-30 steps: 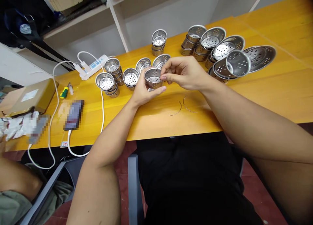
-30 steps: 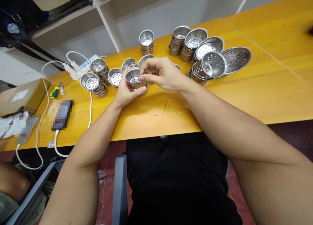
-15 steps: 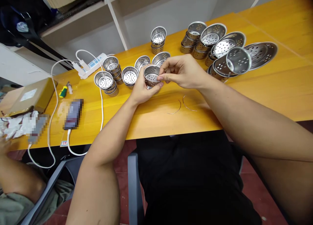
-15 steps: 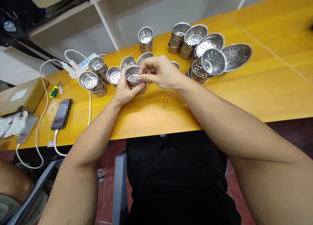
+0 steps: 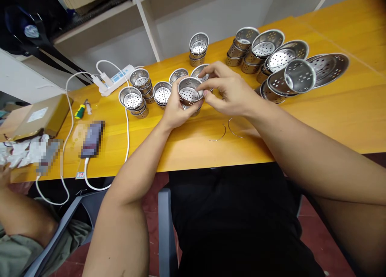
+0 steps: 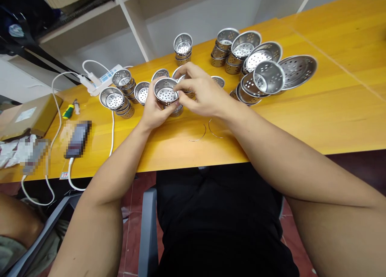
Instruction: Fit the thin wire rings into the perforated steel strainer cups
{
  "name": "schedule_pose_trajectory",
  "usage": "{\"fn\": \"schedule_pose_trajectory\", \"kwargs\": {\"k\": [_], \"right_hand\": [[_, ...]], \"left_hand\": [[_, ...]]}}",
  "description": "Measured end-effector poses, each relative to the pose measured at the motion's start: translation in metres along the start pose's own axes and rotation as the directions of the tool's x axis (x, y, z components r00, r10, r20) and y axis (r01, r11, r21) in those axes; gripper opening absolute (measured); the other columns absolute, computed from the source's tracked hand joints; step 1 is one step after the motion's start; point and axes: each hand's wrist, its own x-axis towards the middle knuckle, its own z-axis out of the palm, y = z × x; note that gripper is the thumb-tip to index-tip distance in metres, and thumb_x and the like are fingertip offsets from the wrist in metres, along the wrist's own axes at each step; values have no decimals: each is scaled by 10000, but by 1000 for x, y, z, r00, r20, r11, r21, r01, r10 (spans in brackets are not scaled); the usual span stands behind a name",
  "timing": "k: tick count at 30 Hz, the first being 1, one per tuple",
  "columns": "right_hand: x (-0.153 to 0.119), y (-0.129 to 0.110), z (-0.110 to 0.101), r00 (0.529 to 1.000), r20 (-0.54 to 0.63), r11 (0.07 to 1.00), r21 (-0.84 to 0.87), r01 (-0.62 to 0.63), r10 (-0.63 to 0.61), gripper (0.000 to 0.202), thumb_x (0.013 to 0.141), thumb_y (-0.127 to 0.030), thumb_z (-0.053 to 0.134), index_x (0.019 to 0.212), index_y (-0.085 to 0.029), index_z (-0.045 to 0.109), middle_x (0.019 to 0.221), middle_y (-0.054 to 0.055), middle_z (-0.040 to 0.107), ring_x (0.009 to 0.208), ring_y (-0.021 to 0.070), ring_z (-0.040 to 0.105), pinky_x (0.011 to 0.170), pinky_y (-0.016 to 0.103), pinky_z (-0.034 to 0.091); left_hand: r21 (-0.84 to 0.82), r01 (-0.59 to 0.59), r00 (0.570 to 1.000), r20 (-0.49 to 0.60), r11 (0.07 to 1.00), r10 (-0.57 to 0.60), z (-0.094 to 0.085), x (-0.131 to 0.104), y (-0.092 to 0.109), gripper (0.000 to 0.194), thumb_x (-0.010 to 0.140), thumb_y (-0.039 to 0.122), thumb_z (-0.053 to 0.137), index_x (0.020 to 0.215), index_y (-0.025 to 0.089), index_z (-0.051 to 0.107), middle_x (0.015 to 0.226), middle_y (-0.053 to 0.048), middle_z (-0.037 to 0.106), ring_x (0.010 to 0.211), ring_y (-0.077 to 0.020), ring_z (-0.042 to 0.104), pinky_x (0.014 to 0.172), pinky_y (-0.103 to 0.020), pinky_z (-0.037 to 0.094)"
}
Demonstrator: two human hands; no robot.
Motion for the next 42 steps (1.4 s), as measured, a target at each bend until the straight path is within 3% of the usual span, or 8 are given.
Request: {"fn": "schedule_pose_trajectory", "kwargs": {"k": [11, 15, 19, 24, 28, 32, 36, 42], "right_hand": [[-4, 1, 0, 999, 17, 996, 70, 51, -52, 285, 898, -469, 1042, 1120, -374, 890, 1491, 127, 785, 1448, 465, 726, 1164, 683, 674], [2, 12, -7, 993, -112, 994, 106, 38, -26, 309, 910, -545, 1084, 988, -362, 848, 1374, 146, 794, 1368, 447, 693, 1171, 669, 623], [9, 31, -11, 951, -309, 997, 75, 4, 19, 348, 957, -614, 1063, 1054, -373, 831, 1308, 162, 768, 1360, 416, 602, 1187, 601, 553], [16, 49, -3, 931, -361, 998, 31, -52, 59, 417, 938, -746, 1034, 1076, -409, 830, 1392, 128, 765, 1334, 396, 575, 1230, 592, 497], [18, 62, 3, 963, -263, 997, 65, -41, 57, 412, 981, -820, 950, 1077, -450, 795, 1147, 110, 780, 1419, 403, 510, 1266, 590, 450], [16, 58, 1, 975, -209, 996, -34, -87, 78, 465, 1002, -853, 892, 1164, -430, 782, 1199, 127, 797, 1457, 429, 562, 1284, 613, 480], [12, 30, -10, 950, -279, 937, -272, -219, 141, 408, 1155, -652, 655, 1471, -399, 706, 1582, 140, 742, 1454, 410, 686, 1297, 638, 585], [3, 1, -33, 913, -300, 784, -480, -394, 275, 574, 1163, -304, 406, 1721, -395, 504, 1766, 192, 608, 1608, 379, 657, 1362, 615, 602]], "left_hand": [[29, 29, 1000, -9, 999, -28, 0, 1, 5, 1108, 1126, 761, 754, 1910, 442, 39, 1784, -177, 563, 1730, -374, 649, 1472, -679, 566], [-7, 74, 997, -6, 997, -74, -2, 0, 7, 1169, 1121, 623, 828, 1915, 496, -21, 1904, -182, 463, 1789, -368, 608, 1451, -662, 611], [-20, 70, 997, 35, 997, -70, -3, -1, 2, 1194, 1103, 637, 836, 1922, 484, -18, 1970, -192, 399, 1804, -397, 599, 1427, -697, 617], [-10, 68, 996, 61, 998, -68, -9, 0, 6, 1152, 999, 577, 948, 1877, 393, 224, 1922, -202, 469, 1775, -410, 596, 1462, -681, 581], [48, 71, 990, 115, 996, -76, -19, 2, 20, 854, 935, 458, 970, 1651, 288, 537, 1700, -169, 643, 1594, -367, 689, 1412, -595, 614], [153, 144, 971, 171, 978, -170, -27, 3, 39, 843, 847, 382, 986, 1574, 240, 584, 1635, -170, 679, 1582, -392, 683, 1406, -572, 588], [289, 207, 928, 244, 935, -280, -32, 7, 68, 800, 901, 302, 905, 1622, 179, 581, 1719, -211, 655, 1677, -396, 635, 1475, -545, 527], [416, 253, 854, 328, 874, -403, -35, 12, 88, 886, 932, 292, 936, 1710, 99, 557, 1804, -264, 638, 1736, -435, 611, 1521, -590, 488]]}}
